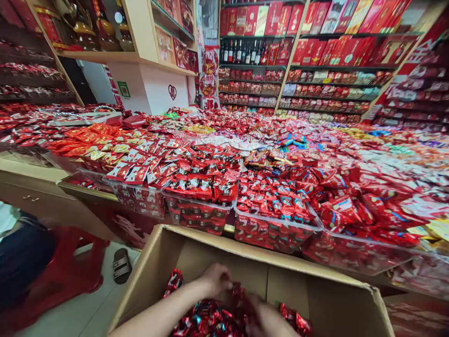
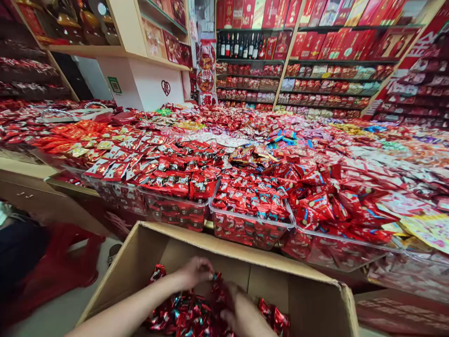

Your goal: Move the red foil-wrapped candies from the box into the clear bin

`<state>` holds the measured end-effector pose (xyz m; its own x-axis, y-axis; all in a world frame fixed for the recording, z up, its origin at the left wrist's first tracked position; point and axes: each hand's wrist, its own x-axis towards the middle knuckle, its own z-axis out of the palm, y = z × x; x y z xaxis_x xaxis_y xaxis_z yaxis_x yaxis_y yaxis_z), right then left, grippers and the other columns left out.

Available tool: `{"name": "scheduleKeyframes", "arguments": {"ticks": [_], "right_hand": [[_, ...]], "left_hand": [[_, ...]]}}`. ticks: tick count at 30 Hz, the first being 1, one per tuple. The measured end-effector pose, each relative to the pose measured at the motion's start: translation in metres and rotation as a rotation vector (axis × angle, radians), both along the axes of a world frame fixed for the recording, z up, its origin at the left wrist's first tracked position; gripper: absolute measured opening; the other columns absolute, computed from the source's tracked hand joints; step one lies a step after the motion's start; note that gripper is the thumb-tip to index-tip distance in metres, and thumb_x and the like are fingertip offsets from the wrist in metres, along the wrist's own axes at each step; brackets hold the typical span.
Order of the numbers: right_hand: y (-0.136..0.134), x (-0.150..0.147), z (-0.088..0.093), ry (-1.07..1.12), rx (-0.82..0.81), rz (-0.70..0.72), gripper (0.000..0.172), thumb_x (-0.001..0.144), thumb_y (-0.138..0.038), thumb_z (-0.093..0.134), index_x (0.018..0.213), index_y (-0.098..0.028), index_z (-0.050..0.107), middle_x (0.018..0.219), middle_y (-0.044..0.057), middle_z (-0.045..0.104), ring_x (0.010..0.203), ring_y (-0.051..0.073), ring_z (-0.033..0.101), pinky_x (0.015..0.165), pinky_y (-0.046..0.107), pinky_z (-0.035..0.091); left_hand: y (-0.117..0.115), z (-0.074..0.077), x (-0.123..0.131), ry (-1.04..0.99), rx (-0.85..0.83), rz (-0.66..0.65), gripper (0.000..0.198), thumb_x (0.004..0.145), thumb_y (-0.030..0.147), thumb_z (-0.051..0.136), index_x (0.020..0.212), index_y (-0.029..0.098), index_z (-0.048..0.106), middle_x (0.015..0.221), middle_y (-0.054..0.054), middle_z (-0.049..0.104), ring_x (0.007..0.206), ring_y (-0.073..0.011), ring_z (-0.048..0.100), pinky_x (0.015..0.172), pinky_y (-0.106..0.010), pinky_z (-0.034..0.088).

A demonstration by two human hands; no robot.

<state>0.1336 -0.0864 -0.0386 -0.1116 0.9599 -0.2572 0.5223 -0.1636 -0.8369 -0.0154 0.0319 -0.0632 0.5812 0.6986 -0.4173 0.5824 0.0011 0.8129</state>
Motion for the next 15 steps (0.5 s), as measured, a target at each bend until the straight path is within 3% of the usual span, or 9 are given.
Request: {"name": "scheduleKeyframes", "arguments": {"ticks": [3, 6, 11, 15], "right_hand": [[0.010, 0.007, -0.007, 0.299, -0.026, -0.129, 0.042, 0.067, -0.021, 0.056, 0.107, -0.018, 0.044, 0.092, 0.005, 0.060, 0.082, 0.018, 0.056, 0.070, 0.028, 0.044], [0.015, 0.008, -0.003, 0.554, -0.066, -0.275, 0.034, 0.070, -0.039, 0.053, 0.095, -0.017, 0.047, 0.075, 0.001, 0.058, 0.063, 0.014, 0.056, 0.052, 0.024, 0.043], [0.014, 0.005, 0.016, 0.554, 0.000, -0.352, 0.030, 0.071, -0.045, 0.051, 0.064, -0.016, 0.051, 0.056, -0.002, 0.054, 0.050, 0.011, 0.049, 0.049, 0.021, 0.038], [0.014, 0.007, 0.020, 0.570, -0.016, -0.383, 0.033, 0.069, -0.047, 0.052, 0.061, -0.016, 0.049, 0.057, -0.001, 0.055, 0.049, 0.010, 0.048, 0.045, 0.020, 0.036]], "left_hand": [[0.001, 0.016, 0.010, -0.201, -0.141, 0.063, 0.026, 0.062, 0.036, 0.054, 0.075, 0.014, 0.056, 0.062, 0.001, 0.055, 0.058, -0.0134, 0.052, 0.056, -0.026, 0.041], [-0.006, 0.034, 0.013, -0.336, -0.239, 0.104, 0.031, 0.059, 0.038, 0.060, 0.075, 0.012, 0.054, 0.062, 0.001, 0.056, 0.054, -0.0113, 0.052, 0.057, -0.027, 0.043], [-0.017, 0.052, 0.013, -0.447, -0.337, 0.149, 0.030, 0.057, 0.036, 0.064, 0.073, 0.014, 0.051, 0.058, 0.004, 0.056, 0.052, -0.0102, 0.054, 0.054, -0.025, 0.043], [-0.018, 0.053, 0.015, -0.488, -0.388, 0.167, 0.038, 0.062, 0.038, 0.059, 0.090, 0.016, 0.048, 0.063, 0.004, 0.056, 0.056, -0.0120, 0.057, 0.053, -0.025, 0.043]]}}
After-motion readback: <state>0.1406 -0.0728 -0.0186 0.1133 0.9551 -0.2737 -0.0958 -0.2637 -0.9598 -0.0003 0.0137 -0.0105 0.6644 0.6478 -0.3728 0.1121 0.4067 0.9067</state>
